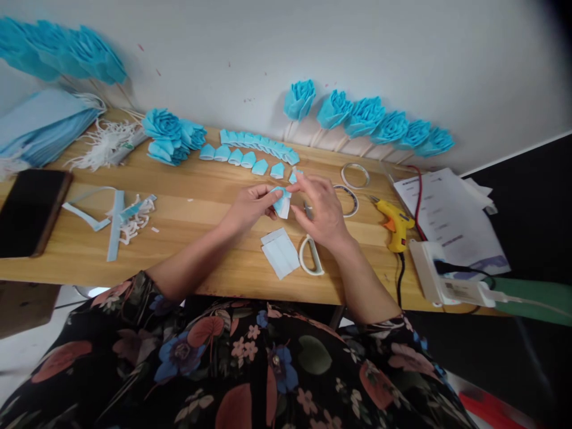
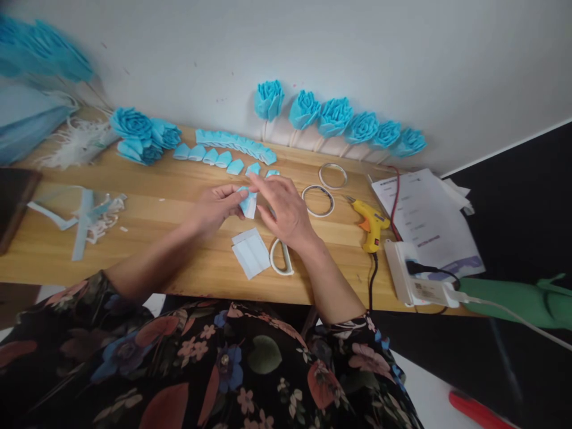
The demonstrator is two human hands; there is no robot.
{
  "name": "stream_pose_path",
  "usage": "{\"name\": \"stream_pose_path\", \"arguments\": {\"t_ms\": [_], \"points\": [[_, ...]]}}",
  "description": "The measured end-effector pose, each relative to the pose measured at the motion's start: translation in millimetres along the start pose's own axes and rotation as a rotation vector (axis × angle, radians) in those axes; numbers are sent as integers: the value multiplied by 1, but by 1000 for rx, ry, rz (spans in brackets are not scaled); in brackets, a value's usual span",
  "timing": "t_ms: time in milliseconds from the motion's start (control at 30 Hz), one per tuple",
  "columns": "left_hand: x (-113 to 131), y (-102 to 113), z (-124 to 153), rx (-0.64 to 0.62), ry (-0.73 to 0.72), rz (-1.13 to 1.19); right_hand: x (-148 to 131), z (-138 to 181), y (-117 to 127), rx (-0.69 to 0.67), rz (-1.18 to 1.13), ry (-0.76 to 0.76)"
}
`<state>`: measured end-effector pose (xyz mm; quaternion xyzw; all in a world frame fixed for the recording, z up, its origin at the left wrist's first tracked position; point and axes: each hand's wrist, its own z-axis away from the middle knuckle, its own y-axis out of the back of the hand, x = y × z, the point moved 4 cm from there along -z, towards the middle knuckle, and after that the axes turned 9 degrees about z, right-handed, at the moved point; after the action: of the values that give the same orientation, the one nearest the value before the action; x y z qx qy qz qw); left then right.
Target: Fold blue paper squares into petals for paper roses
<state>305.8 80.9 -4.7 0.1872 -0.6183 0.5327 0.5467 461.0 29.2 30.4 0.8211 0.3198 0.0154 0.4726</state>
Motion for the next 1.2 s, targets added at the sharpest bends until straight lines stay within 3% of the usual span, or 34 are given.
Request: {"name": "stream_pose_path", "arguments": {"t_ms": [367, 967, 1200], "points": [[-2, 2, -2, 32, -38, 49, -7, 2, -6, 34, 52, 102], [-3, -2, 3, 9, -98, -38, -1, 8, -15, 135, -308, -353], [-2, -3, 3, 13, -94, -58, 1, 7, -15, 148, -315, -413]]}}
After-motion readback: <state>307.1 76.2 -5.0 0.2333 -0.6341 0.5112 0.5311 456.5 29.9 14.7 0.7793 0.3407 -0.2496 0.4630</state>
